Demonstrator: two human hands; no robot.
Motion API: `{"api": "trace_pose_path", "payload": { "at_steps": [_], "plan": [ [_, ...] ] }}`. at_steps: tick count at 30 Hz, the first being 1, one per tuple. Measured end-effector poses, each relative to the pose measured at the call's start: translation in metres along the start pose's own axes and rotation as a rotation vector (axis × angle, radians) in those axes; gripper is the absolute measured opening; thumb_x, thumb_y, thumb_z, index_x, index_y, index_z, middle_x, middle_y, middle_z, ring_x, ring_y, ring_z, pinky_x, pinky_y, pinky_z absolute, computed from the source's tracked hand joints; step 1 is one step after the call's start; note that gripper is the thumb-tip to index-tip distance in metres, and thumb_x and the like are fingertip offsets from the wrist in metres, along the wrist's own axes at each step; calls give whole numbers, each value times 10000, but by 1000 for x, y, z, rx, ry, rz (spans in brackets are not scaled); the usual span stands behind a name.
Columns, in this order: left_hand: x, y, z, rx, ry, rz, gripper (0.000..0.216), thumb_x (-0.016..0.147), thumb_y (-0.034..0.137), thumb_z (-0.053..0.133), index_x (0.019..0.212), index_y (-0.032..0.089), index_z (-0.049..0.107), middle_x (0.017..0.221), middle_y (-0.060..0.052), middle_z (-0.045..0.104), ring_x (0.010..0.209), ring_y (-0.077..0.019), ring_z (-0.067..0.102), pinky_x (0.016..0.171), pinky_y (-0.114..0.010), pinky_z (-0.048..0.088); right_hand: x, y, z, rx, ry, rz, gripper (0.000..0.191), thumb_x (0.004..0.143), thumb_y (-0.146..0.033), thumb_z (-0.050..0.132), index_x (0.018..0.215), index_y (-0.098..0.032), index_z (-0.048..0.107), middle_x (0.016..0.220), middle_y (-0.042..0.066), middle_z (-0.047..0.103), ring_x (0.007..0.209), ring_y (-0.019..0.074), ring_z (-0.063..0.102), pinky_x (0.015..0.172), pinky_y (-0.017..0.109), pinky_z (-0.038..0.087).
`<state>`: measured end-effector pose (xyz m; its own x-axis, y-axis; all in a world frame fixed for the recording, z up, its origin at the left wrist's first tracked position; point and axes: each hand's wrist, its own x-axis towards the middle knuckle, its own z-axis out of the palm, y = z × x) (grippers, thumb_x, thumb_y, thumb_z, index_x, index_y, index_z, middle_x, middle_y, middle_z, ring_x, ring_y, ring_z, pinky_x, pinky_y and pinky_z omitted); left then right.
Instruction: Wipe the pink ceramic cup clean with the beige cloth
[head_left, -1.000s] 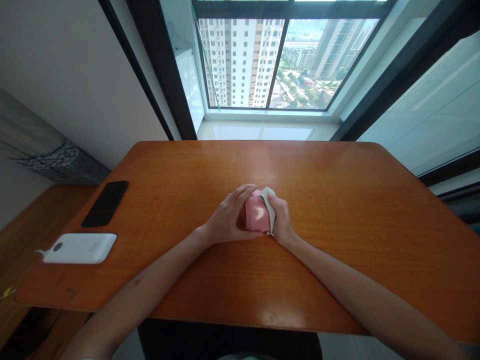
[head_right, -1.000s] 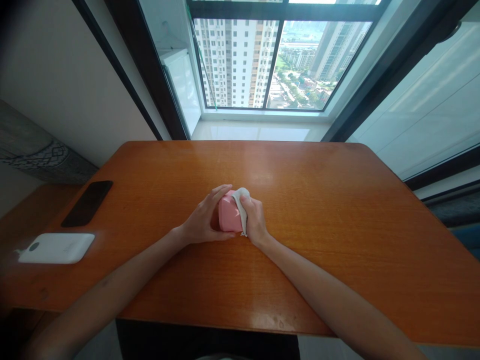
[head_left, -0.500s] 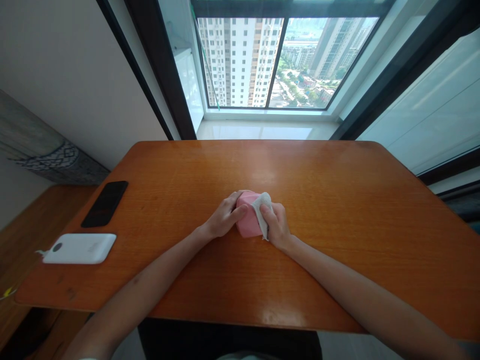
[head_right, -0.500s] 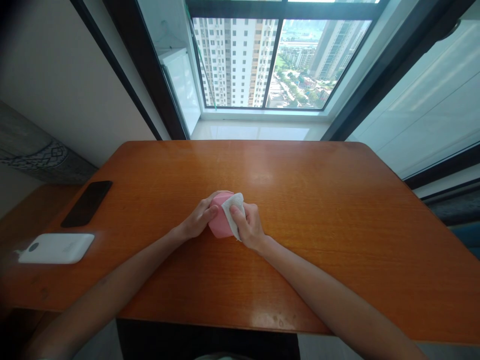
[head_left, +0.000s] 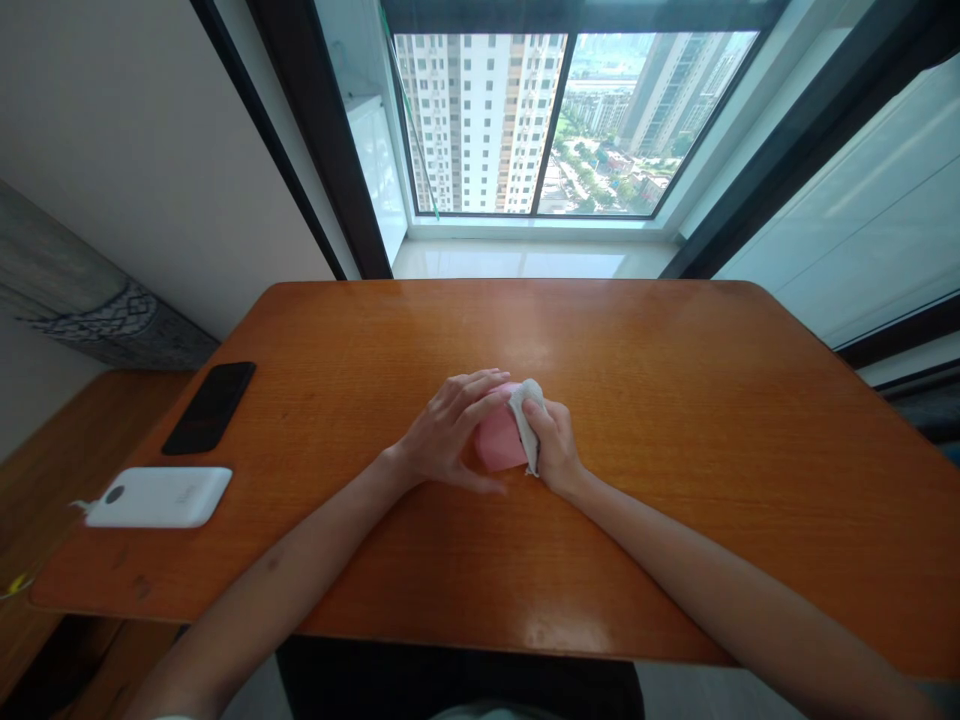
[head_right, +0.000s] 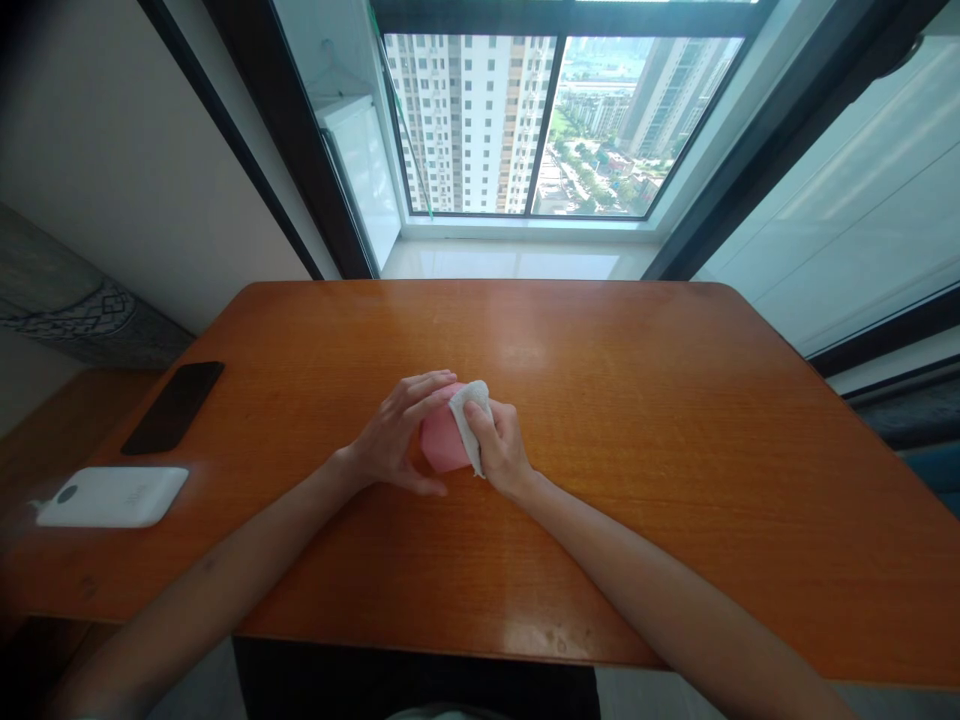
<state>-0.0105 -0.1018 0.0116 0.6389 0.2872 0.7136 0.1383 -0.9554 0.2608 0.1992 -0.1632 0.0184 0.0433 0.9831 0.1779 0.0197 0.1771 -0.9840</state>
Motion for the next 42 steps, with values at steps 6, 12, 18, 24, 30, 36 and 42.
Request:
{"api": "trace_pose_path", "payload": {
  "at_steps": [6,12,18,24,30,36,42],
  "plan": [
    [2,-5,4,134,-17,101,1293,797,799,876,1771,258,220,1669,-254,517,1609,-437,483,1319,-660,409,4,2,0,61,43,70,623,949,-780,609,696,-215,542,658,-24,456,615,129,343,557,291,304],
    [-1,-4,6,84,-73,-57,1219,806,716,918,1725,267,255,1651,-263,523,1536,-434,559,1264,-652,474,5,-1,2,60,71,94,642,915,-810,622,683,-219,525,643,-18,456,602,129,333,545,294,301],
    [-1,3,5,-44,-55,-200,1231,699,711,982,1664,286,346,1613,-214,559,1478,-428,609,1228,-615,523,2,2,1,29,5,20,622,971,-761,605,691,-209,550,648,-16,468,606,130,356,558,295,312],
    [1,9,9,-244,-6,-381,1154,612,664,1013,1544,259,467,1484,-176,635,1350,-410,670,1170,-574,550,-1,-2,0,-50,-25,-62,657,978,-789,565,655,-220,505,616,-24,423,585,125,331,547,306,282],
    [2,12,9,-468,-65,-664,932,733,745,884,1414,223,521,1247,-105,726,1028,-297,724,931,-435,589,-1,-5,0,-140,-65,-103,679,976,-798,559,625,-224,465,597,-28,405,579,118,326,546,306,265],
    [-3,8,10,-425,-26,-580,1099,715,786,905,1562,252,452,1508,-167,628,1310,-380,683,1123,-537,567,-2,-5,-1,-123,-54,-80,658,973,-784,574,642,-223,485,607,-28,423,583,121,333,549,304,278],
    [-5,-2,6,-87,-109,-241,1324,565,843,974,1632,279,429,1697,-230,490,1553,-486,511,1297,-663,422,0,-6,1,-66,-57,-57,638,969,-780,576,678,-213,545,623,-23,461,589,128,361,560,305,308]
  ]
}}
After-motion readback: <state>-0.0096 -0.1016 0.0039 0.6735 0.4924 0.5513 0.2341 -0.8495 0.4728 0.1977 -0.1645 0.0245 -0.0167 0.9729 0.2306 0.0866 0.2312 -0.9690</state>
